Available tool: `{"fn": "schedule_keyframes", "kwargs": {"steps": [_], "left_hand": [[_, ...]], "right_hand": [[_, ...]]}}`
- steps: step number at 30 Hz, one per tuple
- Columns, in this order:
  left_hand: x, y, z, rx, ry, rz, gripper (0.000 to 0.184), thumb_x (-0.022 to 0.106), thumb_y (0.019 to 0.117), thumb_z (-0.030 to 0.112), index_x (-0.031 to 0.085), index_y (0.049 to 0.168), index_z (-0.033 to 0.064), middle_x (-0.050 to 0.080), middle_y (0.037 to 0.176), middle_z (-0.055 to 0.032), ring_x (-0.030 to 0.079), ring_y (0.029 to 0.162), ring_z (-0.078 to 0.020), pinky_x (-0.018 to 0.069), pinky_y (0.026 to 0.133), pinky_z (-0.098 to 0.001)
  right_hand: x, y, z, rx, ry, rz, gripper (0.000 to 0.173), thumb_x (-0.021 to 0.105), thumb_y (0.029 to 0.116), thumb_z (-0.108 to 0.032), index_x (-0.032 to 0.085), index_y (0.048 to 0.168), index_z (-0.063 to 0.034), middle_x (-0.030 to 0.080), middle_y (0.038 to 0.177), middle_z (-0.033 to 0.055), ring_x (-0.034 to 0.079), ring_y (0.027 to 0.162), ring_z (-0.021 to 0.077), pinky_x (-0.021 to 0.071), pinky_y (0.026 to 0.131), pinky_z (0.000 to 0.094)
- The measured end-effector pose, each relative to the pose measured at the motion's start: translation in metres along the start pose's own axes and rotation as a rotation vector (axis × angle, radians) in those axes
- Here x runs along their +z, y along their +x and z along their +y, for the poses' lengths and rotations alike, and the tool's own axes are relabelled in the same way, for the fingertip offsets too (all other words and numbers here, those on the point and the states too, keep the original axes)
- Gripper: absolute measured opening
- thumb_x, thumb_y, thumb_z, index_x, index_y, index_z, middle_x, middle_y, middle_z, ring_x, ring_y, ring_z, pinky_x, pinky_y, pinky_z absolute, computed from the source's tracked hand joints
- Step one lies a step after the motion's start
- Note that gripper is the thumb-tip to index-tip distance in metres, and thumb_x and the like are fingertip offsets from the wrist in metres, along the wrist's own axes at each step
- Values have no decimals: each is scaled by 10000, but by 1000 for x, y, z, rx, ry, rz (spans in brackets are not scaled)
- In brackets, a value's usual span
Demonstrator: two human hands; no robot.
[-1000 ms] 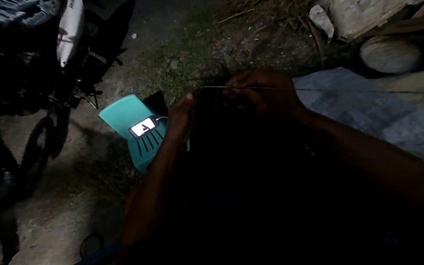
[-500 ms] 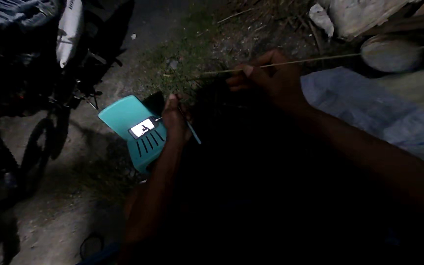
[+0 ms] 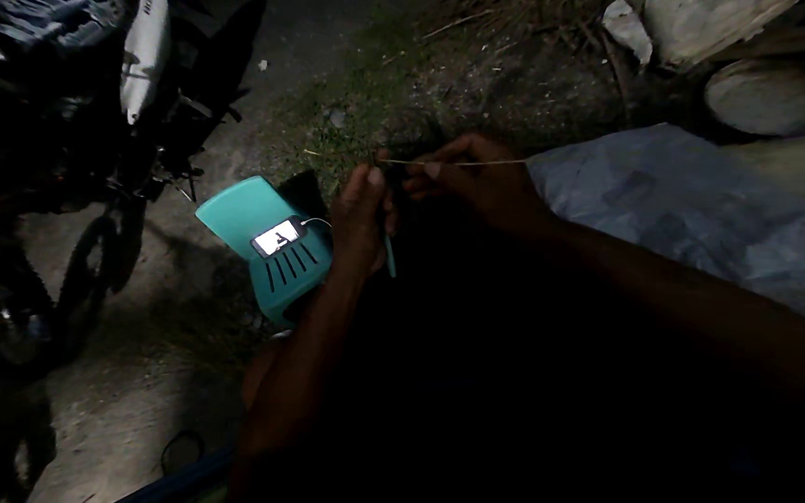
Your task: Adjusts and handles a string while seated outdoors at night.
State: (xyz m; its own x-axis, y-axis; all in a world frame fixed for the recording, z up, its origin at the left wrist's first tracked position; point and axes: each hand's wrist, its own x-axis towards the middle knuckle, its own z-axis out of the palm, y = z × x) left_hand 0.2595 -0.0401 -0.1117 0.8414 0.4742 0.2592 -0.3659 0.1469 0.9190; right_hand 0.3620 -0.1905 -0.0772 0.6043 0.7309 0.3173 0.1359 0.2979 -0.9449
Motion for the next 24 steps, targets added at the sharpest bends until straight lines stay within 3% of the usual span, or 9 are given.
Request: {"fn": "schedule_keyframes", "kwargs": {"steps": [3, 6, 8, 10, 13, 19, 24], "left_hand": [[2, -5, 5, -27, 208, 36, 301, 448, 1093, 197, 578, 1340, 84, 528, 692, 68, 475, 498, -14, 436, 451, -145], [-11, 6, 4, -18, 212, 107, 239, 448, 1090, 188, 599, 1248, 93, 537, 690, 89, 485, 504, -6, 450, 461, -155], [-14, 7, 4, -26, 221, 136, 250, 442, 1093, 204, 596, 1261, 103, 536, 690, 90, 478, 497, -4, 444, 449, -154], [-7, 2, 6, -50, 243, 111, 293, 432, 1101, 225, 583, 1321, 102, 517, 679, 85, 474, 490, -9, 439, 441, -153], [-14, 9, 4, -110, 148, 120, 261, 391, 1107, 242, 590, 1231, 127, 513, 635, 91, 458, 454, -15, 442, 425, -168], [-13, 9, 3, -173, 88, 95, 310, 347, 1114, 263, 576, 1276, 132, 491, 635, 84, 442, 444, -24, 434, 415, -173], [-28, 18, -1, -177, 76, 237, 345, 333, 1126, 299, 579, 1304, 136, 468, 627, 75, 428, 436, -46, 423, 405, -196]], "right_hand": [[-2, 0, 4, -106, -99, -15, 109, 569, 1014, -15, 610, 1101, 37, 728, 1124, 88, 742, 931, 113, 629, 851, 274], [-8, 1, 4, -201, -139, -31, 107, 569, 1003, 4, 619, 1079, 59, 712, 1159, 114, 737, 953, 117, 627, 859, 274], [-9, 1, 3, -226, -127, -40, 100, 570, 1003, 5, 618, 1075, 56, 712, 1153, 108, 738, 948, 119, 630, 854, 276], [-10, 2, 3, -228, -117, -49, 99, 566, 1005, 5, 618, 1073, 55, 714, 1154, 108, 740, 948, 127, 633, 853, 285], [-13, 1, 0, -174, -103, -45, 96, 556, 1020, -8, 598, 1089, 43, 718, 1170, 97, 744, 962, 134, 634, 869, 297], [-17, 2, -1, -131, -40, -28, 81, 560, 1015, 4, 596, 1082, 29, 723, 1151, 87, 747, 956, 145, 637, 868, 308], [-21, 3, -5, -102, -73, 38, 62, 574, 1023, -30, 574, 1079, -4, 738, 1110, 74, 758, 918, 158, 647, 839, 319]]}}
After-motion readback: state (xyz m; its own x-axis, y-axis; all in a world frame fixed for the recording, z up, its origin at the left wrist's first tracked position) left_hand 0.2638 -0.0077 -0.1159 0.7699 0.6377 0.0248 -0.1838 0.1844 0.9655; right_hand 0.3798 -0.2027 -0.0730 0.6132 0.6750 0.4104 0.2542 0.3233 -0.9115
